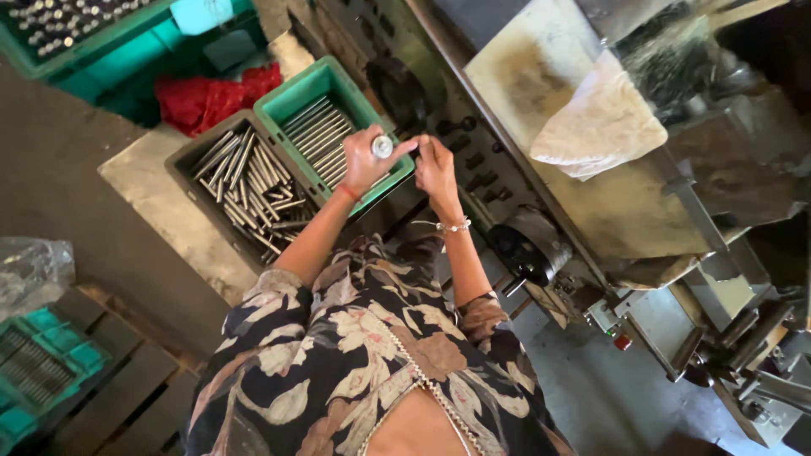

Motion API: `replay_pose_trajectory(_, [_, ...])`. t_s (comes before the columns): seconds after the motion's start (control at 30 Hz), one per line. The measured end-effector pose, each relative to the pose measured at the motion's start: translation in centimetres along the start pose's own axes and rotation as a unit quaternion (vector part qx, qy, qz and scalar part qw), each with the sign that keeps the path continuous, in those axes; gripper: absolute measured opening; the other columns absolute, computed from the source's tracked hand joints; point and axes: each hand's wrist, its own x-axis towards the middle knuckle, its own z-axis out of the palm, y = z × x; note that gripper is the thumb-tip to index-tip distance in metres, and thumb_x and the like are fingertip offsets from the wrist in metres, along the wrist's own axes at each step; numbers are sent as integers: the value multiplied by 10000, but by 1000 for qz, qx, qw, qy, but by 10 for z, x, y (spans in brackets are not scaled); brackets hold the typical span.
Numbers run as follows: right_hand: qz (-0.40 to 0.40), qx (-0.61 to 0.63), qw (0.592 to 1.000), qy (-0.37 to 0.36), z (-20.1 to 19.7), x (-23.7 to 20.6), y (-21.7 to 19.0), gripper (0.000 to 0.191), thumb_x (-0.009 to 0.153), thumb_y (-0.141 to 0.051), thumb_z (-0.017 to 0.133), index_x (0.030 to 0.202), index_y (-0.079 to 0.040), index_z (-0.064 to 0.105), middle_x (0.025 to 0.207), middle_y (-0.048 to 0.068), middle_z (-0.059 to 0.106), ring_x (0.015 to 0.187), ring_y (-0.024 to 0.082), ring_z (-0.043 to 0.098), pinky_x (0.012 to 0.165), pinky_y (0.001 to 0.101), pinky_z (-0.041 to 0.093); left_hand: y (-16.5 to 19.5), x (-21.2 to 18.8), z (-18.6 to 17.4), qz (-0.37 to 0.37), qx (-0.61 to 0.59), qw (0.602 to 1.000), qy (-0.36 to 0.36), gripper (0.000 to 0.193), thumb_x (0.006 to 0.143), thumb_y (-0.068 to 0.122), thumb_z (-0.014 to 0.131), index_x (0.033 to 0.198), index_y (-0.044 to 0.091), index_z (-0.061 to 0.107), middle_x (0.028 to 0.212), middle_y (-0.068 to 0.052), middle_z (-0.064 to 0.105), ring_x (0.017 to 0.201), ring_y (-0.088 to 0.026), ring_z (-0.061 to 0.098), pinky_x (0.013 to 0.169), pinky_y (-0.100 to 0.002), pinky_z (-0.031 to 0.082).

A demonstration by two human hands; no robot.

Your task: The person repeatedly picks up metal rods from a green bin, inserts them into a grinding machine, and operates a lever to process them. After each cycle, the person removes the rod and places it into a second green bin. The process is repeated continuously throughout the clip.

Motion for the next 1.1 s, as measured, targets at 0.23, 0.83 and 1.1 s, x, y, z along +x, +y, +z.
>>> replay_pose_trajectory(0.23, [-55, 80, 995, 23, 30, 13, 18, 237, 1032, -268, 656, 1130, -53, 674, 606, -86, 412, 446, 21, 332, 399, 236, 273, -19, -14, 31, -376, -293, 873, 105, 526, 937, 236, 833, 639, 173, 404, 647, 111, 373, 602, -29, 302, 499, -266, 233])
replay_pose_trajectory(0.83, [-255, 89, 941, 206, -39, -27, -5, 249, 996, -202, 763, 1118, 7, 702, 659, -26, 536, 469, 38, 365, 424, 242, 270, -54, -108, -23, -138, 87, 942, -294, 83, 889, 43, 607, 957, 4, 635, 889, -225, 681, 885, -432, 658, 779, -524, 530])
replay_pose_trajectory(1.1, [-208, -77, 940, 260, -85, -68, 37, 267, 1040, -242, 731, 1144, 3, 708, 669, -59, 454, 508, 31, 329, 458, 238, 280, -85, -118, -35, -137, 304, 868, -368, 133, 863, 107, 599, 876, 30, 706, 941, -184, 716, 912, -364, 686, 729, -471, 561])
